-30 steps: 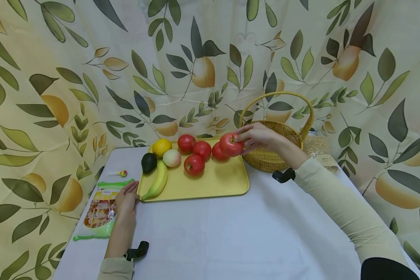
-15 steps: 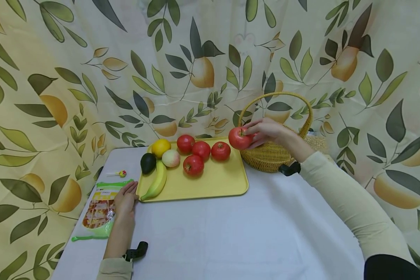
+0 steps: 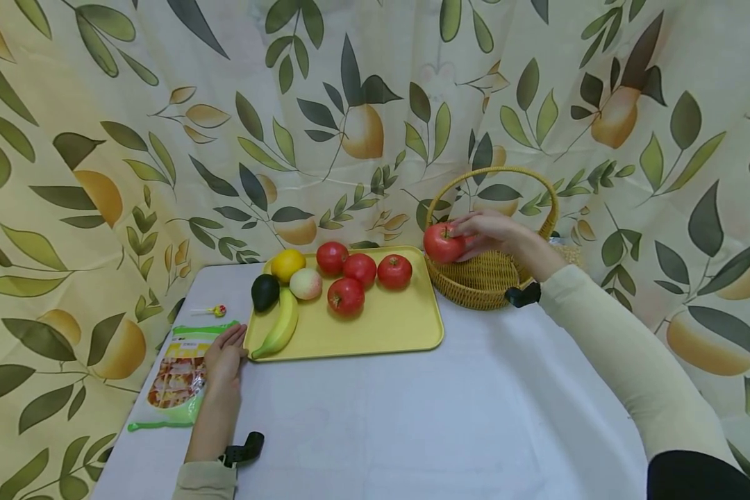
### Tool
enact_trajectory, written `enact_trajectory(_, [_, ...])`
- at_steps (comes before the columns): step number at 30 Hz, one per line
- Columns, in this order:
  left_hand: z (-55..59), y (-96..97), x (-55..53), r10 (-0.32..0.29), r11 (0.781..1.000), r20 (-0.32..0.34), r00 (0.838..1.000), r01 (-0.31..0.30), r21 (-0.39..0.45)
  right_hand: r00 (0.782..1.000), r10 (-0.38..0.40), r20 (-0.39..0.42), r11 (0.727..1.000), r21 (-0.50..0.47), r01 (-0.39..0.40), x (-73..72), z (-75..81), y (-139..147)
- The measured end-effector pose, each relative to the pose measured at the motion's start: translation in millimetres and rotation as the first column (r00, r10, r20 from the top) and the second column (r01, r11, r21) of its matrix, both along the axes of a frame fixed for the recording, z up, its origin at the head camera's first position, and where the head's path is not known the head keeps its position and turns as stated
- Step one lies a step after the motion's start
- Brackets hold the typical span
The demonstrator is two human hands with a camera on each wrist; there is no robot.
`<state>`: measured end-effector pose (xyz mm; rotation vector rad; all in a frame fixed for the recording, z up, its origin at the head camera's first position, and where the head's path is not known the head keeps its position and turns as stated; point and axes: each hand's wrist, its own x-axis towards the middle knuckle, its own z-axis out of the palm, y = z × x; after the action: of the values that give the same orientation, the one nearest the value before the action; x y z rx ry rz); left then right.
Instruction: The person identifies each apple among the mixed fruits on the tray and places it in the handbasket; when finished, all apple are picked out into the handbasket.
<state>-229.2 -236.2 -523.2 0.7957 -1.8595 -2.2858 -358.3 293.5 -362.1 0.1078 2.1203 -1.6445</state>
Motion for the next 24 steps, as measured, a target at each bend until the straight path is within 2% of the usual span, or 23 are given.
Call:
enact_trajectory(9, [1.0, -0.8, 0.3, 0.002, 1.0, 0.001, 1.0, -0.002, 0.002, 1.0, 0.006, 0.015, 1.0, -0.01, -0.006, -10.3, -8.6, 8.0])
enact_trajectory(16, [3.4, -1.7, 0.8, -0.001, 1.0, 0.011, 1.0, 0.001, -0.005, 0.998, -0.048, 0.045, 0.998, 0.037, 0.046, -15.4, -17.0, 6.7])
enact_trajectory(24, [0.4, -0.9, -0.5, -0.013, 1.0, 0.007, 1.0, 0.013, 0.004, 0.994, -0.1, 0.048, 0.992, 0.083, 0.096, -15.6, -29.0, 2.4])
